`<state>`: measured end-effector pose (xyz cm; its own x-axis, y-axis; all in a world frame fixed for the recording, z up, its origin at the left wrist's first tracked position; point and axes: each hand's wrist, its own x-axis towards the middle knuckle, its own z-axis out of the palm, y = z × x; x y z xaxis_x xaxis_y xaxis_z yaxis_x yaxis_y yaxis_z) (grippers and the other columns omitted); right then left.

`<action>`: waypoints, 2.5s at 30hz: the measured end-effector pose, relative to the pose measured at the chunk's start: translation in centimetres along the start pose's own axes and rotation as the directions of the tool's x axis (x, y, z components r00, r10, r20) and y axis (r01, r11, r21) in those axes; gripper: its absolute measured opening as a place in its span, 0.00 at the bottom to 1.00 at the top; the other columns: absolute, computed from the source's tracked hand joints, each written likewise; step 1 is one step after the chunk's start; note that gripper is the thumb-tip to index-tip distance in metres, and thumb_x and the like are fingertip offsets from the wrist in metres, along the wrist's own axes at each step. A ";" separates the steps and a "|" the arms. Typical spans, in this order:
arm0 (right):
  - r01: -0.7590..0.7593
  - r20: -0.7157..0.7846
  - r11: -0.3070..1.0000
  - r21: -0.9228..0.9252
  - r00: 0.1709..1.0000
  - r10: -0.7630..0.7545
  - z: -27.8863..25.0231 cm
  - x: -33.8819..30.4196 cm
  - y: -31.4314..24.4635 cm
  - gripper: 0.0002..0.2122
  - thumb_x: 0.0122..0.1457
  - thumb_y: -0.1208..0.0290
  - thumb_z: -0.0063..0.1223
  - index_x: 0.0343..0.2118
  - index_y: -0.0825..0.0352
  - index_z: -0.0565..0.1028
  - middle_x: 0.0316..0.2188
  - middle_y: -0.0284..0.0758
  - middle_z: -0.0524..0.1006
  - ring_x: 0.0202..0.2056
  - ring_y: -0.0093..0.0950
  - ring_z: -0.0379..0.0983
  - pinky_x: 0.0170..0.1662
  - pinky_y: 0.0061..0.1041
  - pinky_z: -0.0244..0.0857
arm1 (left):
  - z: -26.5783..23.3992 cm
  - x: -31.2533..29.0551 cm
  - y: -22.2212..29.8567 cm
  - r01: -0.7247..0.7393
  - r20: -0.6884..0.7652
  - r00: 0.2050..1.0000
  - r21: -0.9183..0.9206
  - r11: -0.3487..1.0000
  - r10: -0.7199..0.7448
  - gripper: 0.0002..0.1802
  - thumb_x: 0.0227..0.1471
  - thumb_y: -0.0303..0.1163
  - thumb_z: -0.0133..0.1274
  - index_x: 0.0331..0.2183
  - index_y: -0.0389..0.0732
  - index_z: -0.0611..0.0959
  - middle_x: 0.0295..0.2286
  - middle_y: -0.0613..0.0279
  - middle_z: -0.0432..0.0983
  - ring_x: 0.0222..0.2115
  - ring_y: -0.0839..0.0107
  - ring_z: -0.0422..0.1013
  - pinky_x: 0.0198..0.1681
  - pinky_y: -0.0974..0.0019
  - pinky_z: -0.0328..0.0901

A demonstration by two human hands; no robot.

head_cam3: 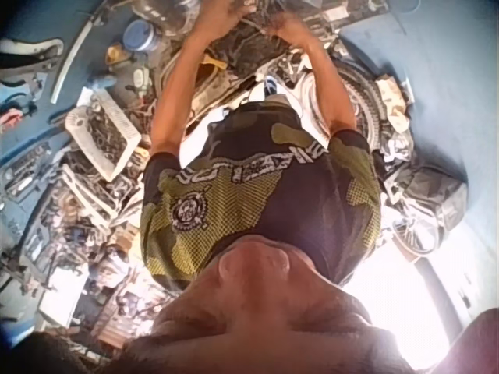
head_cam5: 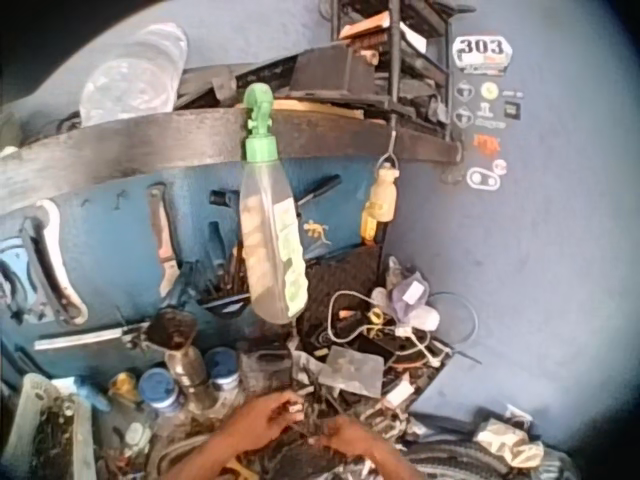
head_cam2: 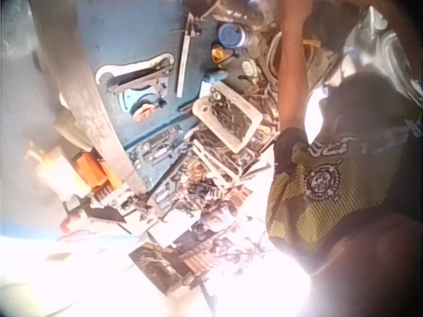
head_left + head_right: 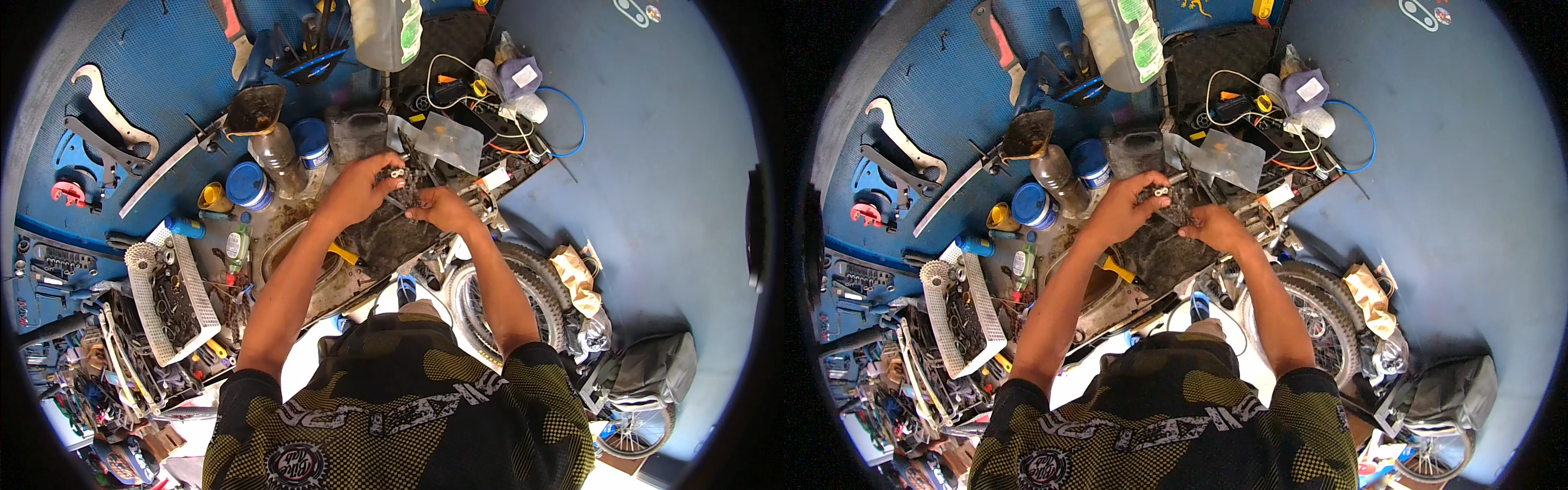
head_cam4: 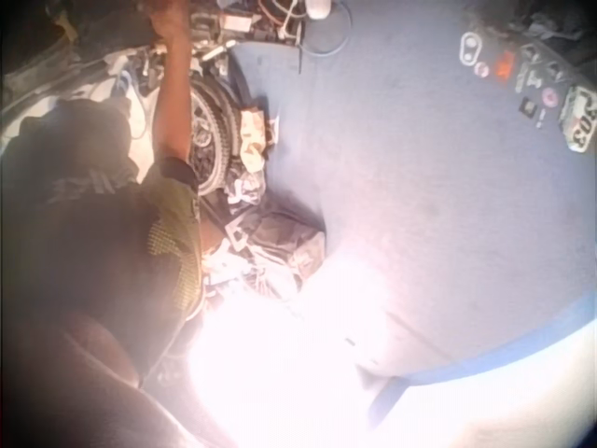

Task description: The person scrubs a bicycle chain with a yellow brush over a metal sink, rinses it under running water, and inspects it by holding it up. The person repeats scrubbing and rinsing steps on the chain.

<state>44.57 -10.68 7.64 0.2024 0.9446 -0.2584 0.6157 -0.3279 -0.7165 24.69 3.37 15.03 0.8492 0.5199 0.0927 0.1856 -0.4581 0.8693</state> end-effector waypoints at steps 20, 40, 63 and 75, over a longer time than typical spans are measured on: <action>0.156 -0.159 0.955 0.252 0.980 -0.118 -0.2 -0.9 -1.7 0.18 0.59 0.64 0.71 0.48 0.68 0.81 0.32 0.36 0.82 0.32 0.25 0.74 0.39 0.30 0.70 | 0.5 -0.3 -3.5 0.064 0.060 0.997 -0.232 0.971 -0.051 0.15 0.61 0.29 0.62 0.50 0.41 0.84 0.34 0.66 0.82 0.32 0.79 0.76 0.34 0.70 0.74; 0.348 -0.372 0.927 0.141 0.886 -0.277 -7.6 -2.2 -9.8 0.11 0.64 0.65 0.65 0.42 0.68 0.83 0.28 0.35 0.83 0.29 0.23 0.75 0.35 0.28 0.69 | 2.2 -2.1 -6.5 0.157 0.022 0.988 -0.067 0.985 -0.156 0.11 0.66 0.34 0.58 0.45 0.38 0.87 0.32 0.61 0.83 0.33 0.72 0.76 0.39 0.61 0.70; 0.656 -0.822 0.717 0.236 0.529 -0.213 -14.1 -7.4 -13.5 0.09 0.65 0.69 0.66 0.44 0.68 0.82 0.29 0.27 0.82 0.30 0.14 0.73 0.33 0.16 0.66 | 4.0 -0.8 -7.3 -0.022 0.059 0.998 0.017 1.000 0.021 0.13 0.69 0.38 0.52 0.47 0.39 0.78 0.40 0.57 0.84 0.47 0.59 0.78 0.51 0.54 0.70; 0.854 -0.973 0.480 0.199 0.229 -0.003 -21.4 -10.6 -12.5 0.11 0.71 0.64 0.58 0.45 0.69 0.78 0.23 0.30 0.73 0.23 0.20 0.67 0.27 0.21 0.61 | -7.2 -1.5 7.9 -0.038 -0.122 0.990 -0.732 0.680 -0.077 0.17 0.74 0.49 0.40 0.44 0.44 0.68 0.35 0.47 0.83 0.34 0.50 0.85 0.33 0.57 0.81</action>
<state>51.03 -16.24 33.23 0.7857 0.2309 0.5739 0.3170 0.6464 -0.6940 21.29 4.16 25.27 0.7656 0.6378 0.0842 -0.2679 0.1970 0.9431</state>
